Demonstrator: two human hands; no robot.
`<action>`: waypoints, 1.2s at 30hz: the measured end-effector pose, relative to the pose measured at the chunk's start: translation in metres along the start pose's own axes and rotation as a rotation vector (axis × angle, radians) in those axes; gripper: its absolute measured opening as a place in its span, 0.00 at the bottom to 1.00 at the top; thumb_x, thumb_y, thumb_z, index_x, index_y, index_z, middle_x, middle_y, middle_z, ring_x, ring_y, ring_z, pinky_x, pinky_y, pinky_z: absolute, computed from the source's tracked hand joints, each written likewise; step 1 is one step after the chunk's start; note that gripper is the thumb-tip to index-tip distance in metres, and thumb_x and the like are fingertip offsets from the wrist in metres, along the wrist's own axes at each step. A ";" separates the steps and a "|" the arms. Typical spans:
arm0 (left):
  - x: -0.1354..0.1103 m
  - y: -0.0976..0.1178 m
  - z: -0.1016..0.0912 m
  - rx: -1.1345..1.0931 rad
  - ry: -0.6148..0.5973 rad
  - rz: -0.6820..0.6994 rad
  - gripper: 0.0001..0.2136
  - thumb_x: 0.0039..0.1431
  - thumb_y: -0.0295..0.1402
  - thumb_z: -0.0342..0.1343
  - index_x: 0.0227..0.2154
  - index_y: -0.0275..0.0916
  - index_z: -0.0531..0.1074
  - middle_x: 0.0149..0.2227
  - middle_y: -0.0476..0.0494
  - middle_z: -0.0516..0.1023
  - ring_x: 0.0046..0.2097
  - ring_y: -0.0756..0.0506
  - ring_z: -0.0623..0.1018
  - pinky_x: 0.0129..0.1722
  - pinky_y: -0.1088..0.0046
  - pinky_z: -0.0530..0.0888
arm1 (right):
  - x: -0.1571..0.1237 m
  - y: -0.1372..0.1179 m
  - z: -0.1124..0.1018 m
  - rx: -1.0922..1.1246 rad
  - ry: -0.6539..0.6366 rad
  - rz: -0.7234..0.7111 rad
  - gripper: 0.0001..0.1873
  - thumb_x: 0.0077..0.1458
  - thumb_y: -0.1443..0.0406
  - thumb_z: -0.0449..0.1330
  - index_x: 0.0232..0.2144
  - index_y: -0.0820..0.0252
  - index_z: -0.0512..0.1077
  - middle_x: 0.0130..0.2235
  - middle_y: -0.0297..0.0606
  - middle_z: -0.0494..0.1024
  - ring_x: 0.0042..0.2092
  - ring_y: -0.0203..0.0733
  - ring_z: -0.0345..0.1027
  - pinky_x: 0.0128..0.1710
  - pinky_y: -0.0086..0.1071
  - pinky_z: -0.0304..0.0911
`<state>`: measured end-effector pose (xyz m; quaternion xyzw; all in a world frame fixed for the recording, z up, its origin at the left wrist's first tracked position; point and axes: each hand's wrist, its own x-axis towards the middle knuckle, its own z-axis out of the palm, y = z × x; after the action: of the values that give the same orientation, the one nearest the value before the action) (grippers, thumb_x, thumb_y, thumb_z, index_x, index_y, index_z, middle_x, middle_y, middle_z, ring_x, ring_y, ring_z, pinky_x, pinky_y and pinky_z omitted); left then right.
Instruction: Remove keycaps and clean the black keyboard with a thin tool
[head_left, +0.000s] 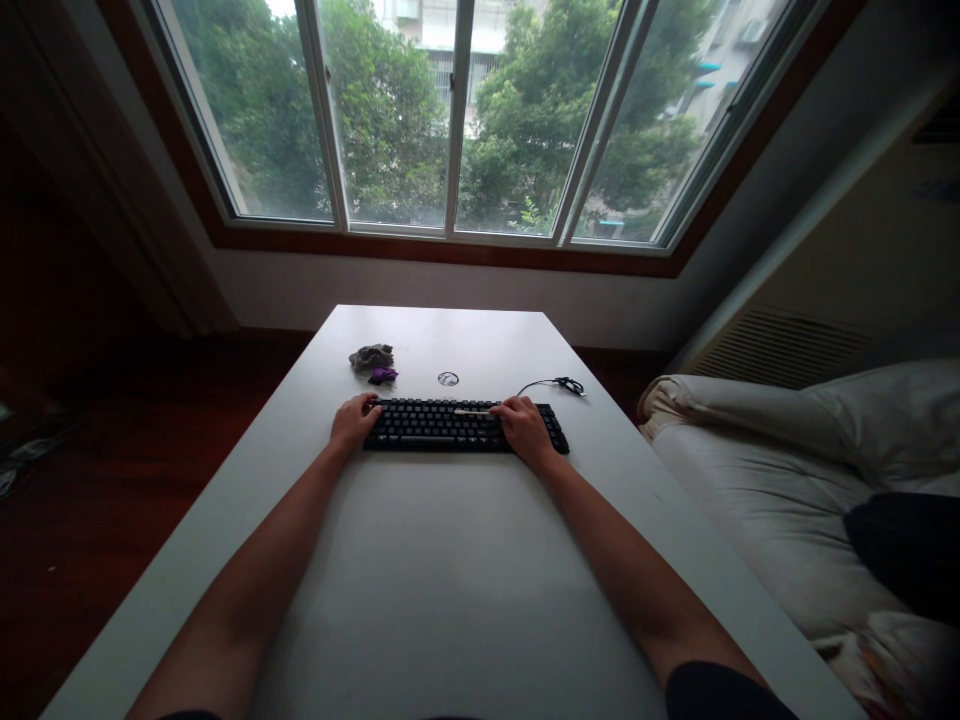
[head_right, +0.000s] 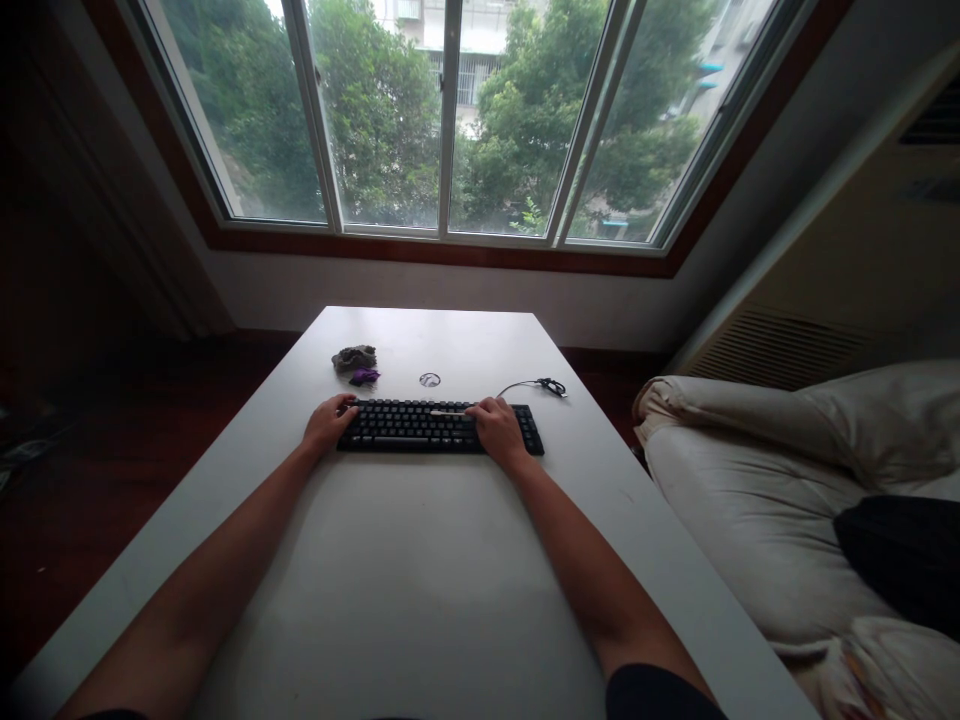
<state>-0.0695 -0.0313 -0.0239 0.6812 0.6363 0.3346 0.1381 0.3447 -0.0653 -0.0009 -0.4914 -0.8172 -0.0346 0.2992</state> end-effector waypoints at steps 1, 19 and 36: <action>0.000 0.000 0.000 0.002 0.000 -0.001 0.19 0.63 0.40 0.55 0.54 0.42 0.75 0.50 0.41 0.81 0.50 0.40 0.79 0.53 0.63 0.74 | 0.000 0.002 -0.002 -0.007 0.010 0.017 0.21 0.60 0.73 0.56 0.48 0.49 0.81 0.42 0.43 0.76 0.48 0.51 0.63 0.53 0.45 0.62; 0.000 -0.002 0.001 0.013 0.006 0.015 0.18 0.63 0.40 0.55 0.54 0.41 0.75 0.50 0.40 0.81 0.50 0.40 0.79 0.53 0.63 0.73 | -0.002 0.005 -0.004 -0.009 -0.100 -0.100 0.26 0.64 0.75 0.52 0.56 0.45 0.77 0.44 0.42 0.76 0.47 0.47 0.64 0.51 0.40 0.65; 0.002 -0.006 0.004 0.024 0.007 0.017 0.18 0.63 0.40 0.55 0.54 0.42 0.75 0.50 0.41 0.81 0.50 0.40 0.79 0.53 0.64 0.73 | -0.001 0.009 -0.004 -0.094 -0.059 -0.074 0.23 0.64 0.74 0.54 0.53 0.47 0.79 0.44 0.41 0.78 0.47 0.46 0.65 0.51 0.39 0.60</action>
<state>-0.0720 -0.0273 -0.0303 0.6871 0.6349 0.3306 0.1247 0.3546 -0.0631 -0.0006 -0.4751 -0.8408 -0.0696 0.2500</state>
